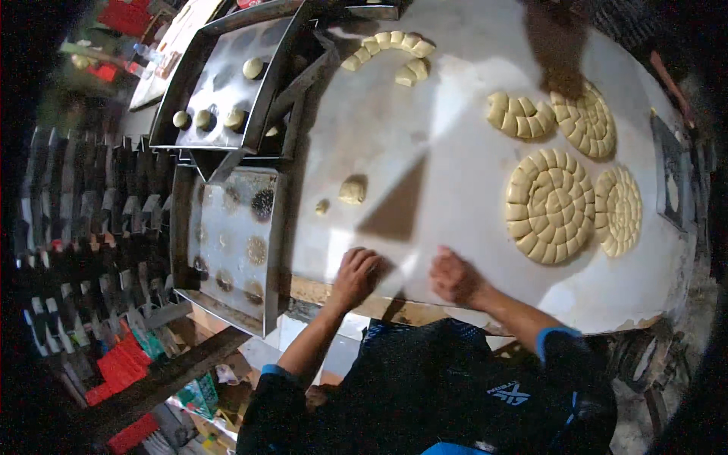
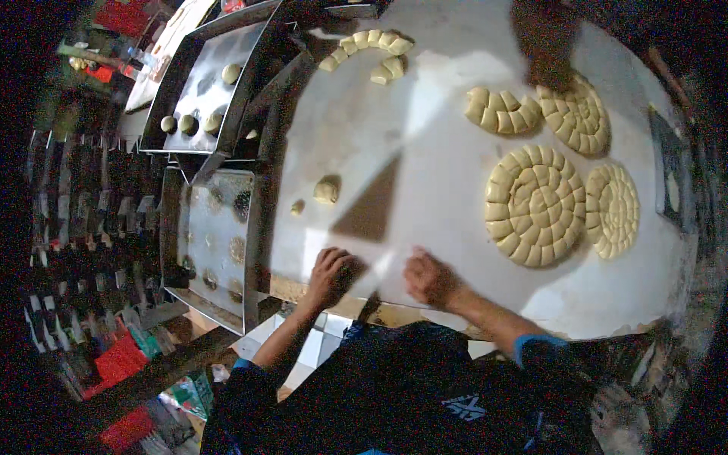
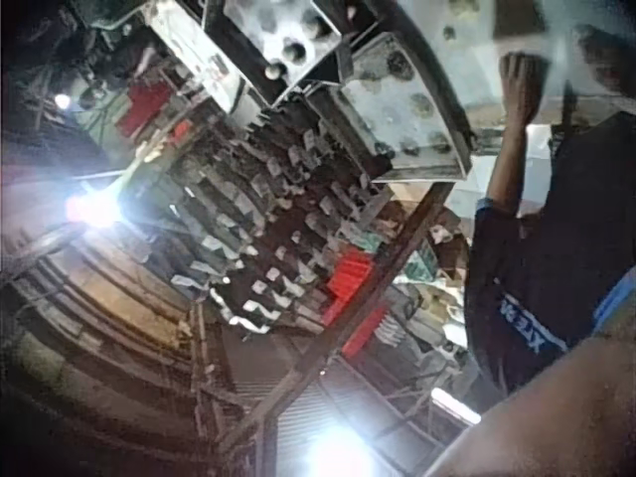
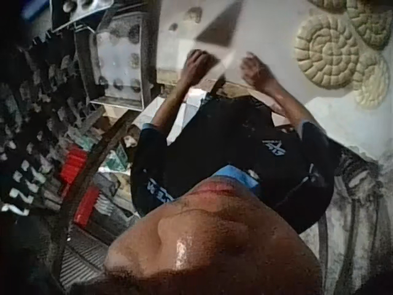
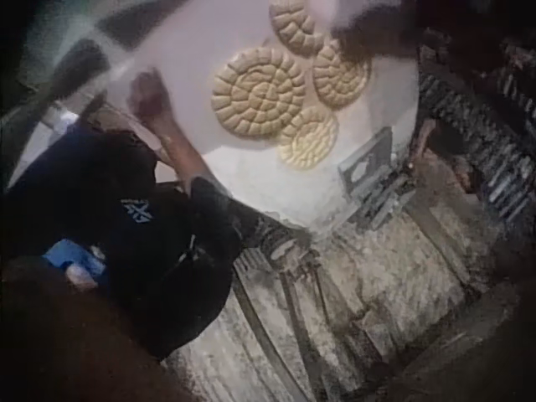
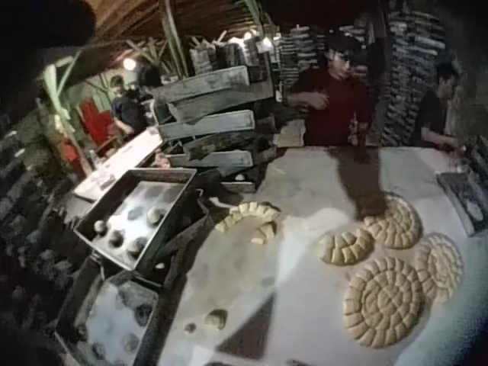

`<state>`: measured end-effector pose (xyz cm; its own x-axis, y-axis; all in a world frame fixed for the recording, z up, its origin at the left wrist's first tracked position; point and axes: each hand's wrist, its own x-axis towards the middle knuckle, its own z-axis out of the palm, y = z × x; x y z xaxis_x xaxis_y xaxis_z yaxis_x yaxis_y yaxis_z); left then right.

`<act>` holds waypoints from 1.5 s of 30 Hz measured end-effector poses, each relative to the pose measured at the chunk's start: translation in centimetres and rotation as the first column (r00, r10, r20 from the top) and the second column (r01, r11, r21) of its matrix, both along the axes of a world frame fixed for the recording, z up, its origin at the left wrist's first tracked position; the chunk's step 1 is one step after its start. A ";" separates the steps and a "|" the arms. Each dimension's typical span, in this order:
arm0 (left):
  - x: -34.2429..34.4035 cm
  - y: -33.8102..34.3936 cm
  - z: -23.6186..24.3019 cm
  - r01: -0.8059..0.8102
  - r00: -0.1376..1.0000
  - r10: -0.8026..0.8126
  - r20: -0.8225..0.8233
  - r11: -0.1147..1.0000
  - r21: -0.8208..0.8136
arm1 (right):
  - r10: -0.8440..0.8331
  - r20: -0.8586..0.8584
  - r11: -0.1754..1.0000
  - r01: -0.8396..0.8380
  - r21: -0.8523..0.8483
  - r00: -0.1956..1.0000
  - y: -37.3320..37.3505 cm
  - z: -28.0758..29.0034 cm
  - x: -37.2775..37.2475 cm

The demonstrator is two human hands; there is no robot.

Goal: Rolling and shaping dough and placing it onto baking trays in a bakery.

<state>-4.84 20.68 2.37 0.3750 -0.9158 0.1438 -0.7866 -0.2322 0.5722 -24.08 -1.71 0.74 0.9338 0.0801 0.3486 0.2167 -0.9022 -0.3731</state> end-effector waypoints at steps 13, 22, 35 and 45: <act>-0.1 -2.7 -0.5 -0.032 0.993 0.021 -0.112 0.995 -0.098 | -0.266 -0.104 0.930 0.283 0.235 0.958 5.4 1.8 3.0; 8.7 4.9 5.2 -0.415 0.909 0.413 -0.063 0.910 -0.020 | -0.281 -0.481 0.377 0.556 0.741 0.831 6.7 9.0 6.1; 8.7 17.5 10.1 -0.676 0.697 0.715 0.055 0.681 -0.281 | -0.369 -0.041 0.872 0.361 0.331 0.928 12.1 3.9 13.8; 8.2 25.8 6.4 -0.902 0.373 0.923 -0.097 0.336 -0.269 | -0.366 0.036 0.921 0.357 0.154 0.930 12.4 1.2 19.2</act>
<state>3.41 46.43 8.80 0.9352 0.0651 0.3480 -0.2073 -0.6962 0.6872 -4.87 10.68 1.93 0.8657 -0.3139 0.3899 -0.0875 -0.8619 -0.4996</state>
